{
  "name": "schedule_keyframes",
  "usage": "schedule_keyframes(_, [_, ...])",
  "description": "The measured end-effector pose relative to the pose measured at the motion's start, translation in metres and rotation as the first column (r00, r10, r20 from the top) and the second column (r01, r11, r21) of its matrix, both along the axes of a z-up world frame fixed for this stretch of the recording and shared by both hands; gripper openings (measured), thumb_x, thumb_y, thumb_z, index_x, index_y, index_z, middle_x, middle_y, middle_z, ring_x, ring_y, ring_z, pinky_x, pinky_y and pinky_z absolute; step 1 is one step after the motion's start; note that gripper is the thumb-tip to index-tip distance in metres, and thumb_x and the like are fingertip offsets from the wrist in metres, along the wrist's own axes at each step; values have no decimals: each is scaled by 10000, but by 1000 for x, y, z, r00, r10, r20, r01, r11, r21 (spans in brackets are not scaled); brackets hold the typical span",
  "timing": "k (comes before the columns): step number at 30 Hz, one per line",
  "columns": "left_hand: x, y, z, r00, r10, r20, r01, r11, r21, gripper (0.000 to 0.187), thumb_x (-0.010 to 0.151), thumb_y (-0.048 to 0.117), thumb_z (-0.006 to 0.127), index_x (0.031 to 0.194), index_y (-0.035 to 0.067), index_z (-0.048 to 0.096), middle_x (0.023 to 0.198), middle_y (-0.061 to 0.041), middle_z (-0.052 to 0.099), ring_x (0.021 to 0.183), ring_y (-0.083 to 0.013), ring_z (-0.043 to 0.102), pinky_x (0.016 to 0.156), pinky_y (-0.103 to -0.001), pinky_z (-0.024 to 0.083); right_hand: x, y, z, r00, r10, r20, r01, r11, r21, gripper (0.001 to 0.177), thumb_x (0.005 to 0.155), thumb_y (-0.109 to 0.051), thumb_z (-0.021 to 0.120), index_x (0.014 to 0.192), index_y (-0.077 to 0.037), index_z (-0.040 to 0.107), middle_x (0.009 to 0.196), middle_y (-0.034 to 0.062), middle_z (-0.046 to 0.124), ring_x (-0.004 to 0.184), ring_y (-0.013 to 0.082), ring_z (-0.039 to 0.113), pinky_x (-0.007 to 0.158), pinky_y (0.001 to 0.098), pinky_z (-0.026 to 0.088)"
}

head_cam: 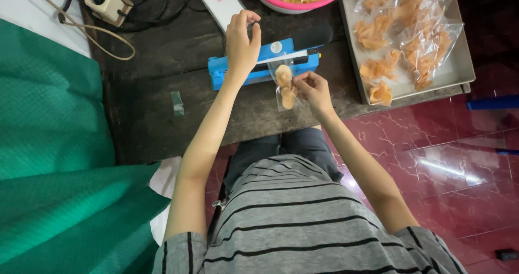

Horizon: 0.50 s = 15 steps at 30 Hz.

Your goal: Packing chips into small plastic bags and sealing them with a manual heat sealer.

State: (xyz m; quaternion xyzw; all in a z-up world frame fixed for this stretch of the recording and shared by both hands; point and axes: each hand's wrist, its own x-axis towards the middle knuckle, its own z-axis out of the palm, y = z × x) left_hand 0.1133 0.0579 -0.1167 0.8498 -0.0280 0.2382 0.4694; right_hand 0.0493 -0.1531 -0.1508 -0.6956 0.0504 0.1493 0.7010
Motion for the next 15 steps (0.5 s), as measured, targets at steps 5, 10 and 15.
schedule_keyframes(5, [7, -2, -6, 999, 15, -37, -12, 997, 71, 81, 909, 118, 481, 961, 129, 542, 938, -46, 578, 889, -238, 568, 800, -377, 453, 4, 15, 15, 999, -19, 32, 20, 999, -27, 99, 903, -137, 631, 807, -113, 626, 702, -9, 610, 575, 54, 512, 533, 172, 403])
schedule_keyframes(10, [7, -3, -10, 994, 86, -63, -74, 983, 170, 66, 897, 128, 508, 954, 135, 541, 933, -46, 581, 873, -297, 568, 700, -404, 475, 8, 26, 12, 999, -43, 33, 44, 999, -18, 81, 887, -134, 634, 810, -110, 636, 684, -9, 620, 590, 47, 545, 553, 177, 443])
schedule_keyframes(15, [6, -6, -9, 974, 202, -103, -158, 929, 334, 67, 908, 173, 513, 961, 146, 543, 950, -59, 579, 898, -298, 568, 644, -431, 481, 7, 27, 19, 999, -31, -9, 31, 998, -52, 109, 886, -153, 650, 790, -110, 622, 710, -6, 631, 614, 71, 575, 551, 200, 470])
